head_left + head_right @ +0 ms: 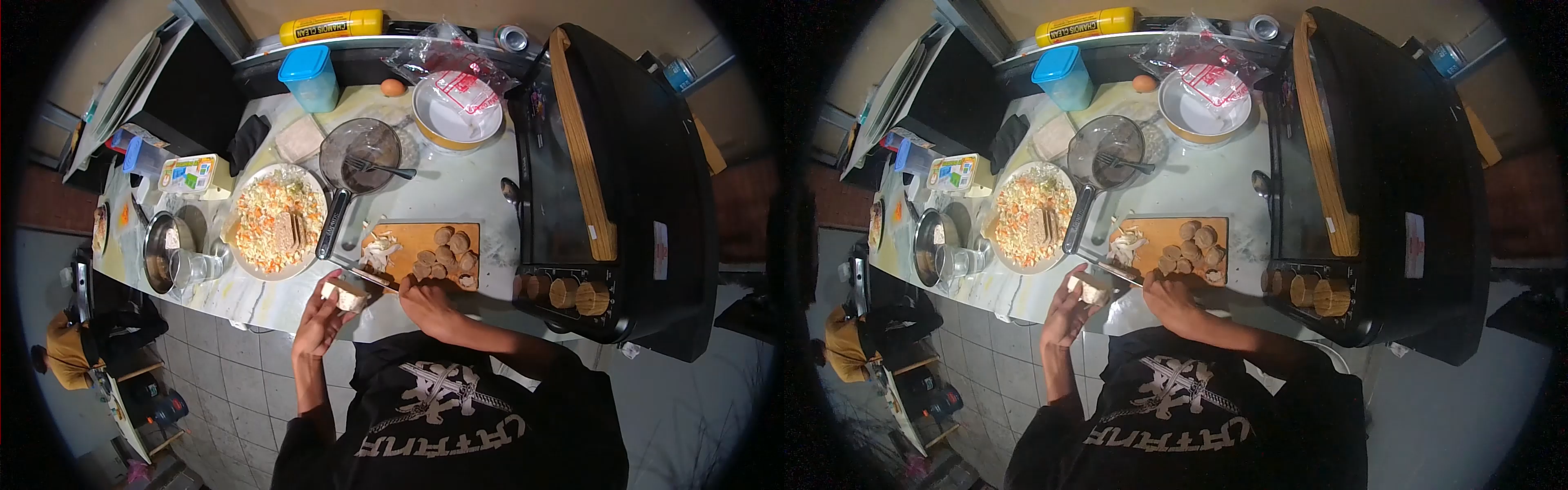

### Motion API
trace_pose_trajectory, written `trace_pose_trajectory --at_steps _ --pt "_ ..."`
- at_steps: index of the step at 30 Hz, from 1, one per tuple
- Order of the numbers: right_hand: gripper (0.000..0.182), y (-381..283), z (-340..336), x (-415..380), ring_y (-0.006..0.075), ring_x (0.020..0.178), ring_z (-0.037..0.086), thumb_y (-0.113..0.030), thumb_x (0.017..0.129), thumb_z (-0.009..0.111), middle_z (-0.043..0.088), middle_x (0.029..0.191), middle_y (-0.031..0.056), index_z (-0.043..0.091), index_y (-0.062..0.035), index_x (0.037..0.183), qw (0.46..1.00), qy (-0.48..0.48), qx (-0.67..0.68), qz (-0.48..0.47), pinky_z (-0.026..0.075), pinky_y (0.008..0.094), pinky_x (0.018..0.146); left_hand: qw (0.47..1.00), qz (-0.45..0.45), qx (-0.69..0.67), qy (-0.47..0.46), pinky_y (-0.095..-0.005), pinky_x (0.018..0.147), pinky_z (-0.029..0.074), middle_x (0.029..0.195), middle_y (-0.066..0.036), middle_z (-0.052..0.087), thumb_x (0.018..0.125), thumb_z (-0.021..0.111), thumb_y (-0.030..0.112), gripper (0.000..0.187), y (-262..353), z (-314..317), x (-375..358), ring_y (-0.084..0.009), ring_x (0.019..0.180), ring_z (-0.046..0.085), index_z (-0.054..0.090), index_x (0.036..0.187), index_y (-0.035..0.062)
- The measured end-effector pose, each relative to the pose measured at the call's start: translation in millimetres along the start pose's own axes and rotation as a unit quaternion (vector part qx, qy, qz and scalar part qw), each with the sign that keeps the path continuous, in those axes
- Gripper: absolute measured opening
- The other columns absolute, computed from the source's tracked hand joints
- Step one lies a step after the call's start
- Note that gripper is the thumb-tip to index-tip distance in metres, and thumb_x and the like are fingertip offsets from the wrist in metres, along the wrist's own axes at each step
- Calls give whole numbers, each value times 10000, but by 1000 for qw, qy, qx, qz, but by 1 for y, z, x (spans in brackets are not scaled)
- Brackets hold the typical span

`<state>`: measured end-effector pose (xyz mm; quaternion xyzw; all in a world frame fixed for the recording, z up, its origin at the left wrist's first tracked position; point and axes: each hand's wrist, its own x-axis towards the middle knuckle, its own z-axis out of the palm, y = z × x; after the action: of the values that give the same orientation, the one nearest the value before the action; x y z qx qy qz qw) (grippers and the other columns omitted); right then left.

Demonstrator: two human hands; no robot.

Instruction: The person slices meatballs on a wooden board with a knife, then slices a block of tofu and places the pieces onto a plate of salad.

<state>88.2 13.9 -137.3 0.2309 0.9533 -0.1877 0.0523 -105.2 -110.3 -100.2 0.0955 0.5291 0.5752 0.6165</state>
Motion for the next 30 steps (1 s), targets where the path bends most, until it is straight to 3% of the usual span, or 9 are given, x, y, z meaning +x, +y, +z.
trace_pose_trajectory --at_steps 3,6,9,10,11,12,16,25,30 --pt "113 -2 4 0 300 605 687 -39 788 565 652 649 177 542 43 862 1000 9 5 23 547 365 485 996 11 -82 -31 -348 865 518 1248 -75 509 953 514 187 424 -3 14 3 -198 1090 562 391 1352 113" --pt "142 -2 3 -1 338 613 675 5 787 544 631 632 214 492 73 900 999 -8 35 37 540 388 495 985 5 -166 -34 -339 813 534 1126 -67 529 846 658 228 508 -6 14 8 -215 1018 583 414 1273 99" --pt "130 -4 3 0 330 606 674 0 784 545 634 636 213 502 66 887 999 3 30 35 539 387 491 995 88 -3 -53 -335 819 517 1089 -61 537 800 677 121 397 -2 5 14 -201 984 585 500 1152 79" --pt "111 -4 7 0 318 610 682 -27 793 550 646 647 196 526 43 875 999 7 24 45 545 381 494 960 160 219 -63 -333 818 504 1088 -85 542 779 663 55 346 8 8 15 -210 997 576 538 1101 62" --pt "97 -4 9 0 306 614 690 -55 802 555 659 658 178 550 21 864 998 12 17 55 551 375 496 872 224 429 -70 -330 818 490 1087 -110 547 758 649 -11 306 18 13 16 -220 1011 567 577 1049 44" --pt "97 -4 10 0 306 614 690 -55 802 555 659 658 178 550 21 864 998 12 18 54 551 375 496 819 293 486 -83 -327 734 512 1123 -127 549 723 636 -20 272 26 21 19 -231 866 625 614 988 41" --pt "85 -3 10 -1 291 597 685 -58 796 560 654 643 159 555 9 848 998 38 1 46 548 365 491 774 227 586 -80 -377 627 532 1224 -117 539 670 685 41 395 35 30 21 -278 634 647 625 1055 107" --pt "92 -4 4 -2 275 572 678 -63 779 574 647 629 147 558 7 837 998 51 -3 40 538 354 465 700 163 680 -147 -400 744 528 1253 -118 533 610 730 93 476 47 42 31 -310 845 656 623 1074 98" --pt "103 -2 6 -3 280 570 678 -58 775 577 646 620 150 553 14 845 998 57 7 28 538 358 466 710 193 657 -163 -401 835 510 1206 -131 583 594 728 105 474 38 33 44 -330 961 630 640 1059 69"
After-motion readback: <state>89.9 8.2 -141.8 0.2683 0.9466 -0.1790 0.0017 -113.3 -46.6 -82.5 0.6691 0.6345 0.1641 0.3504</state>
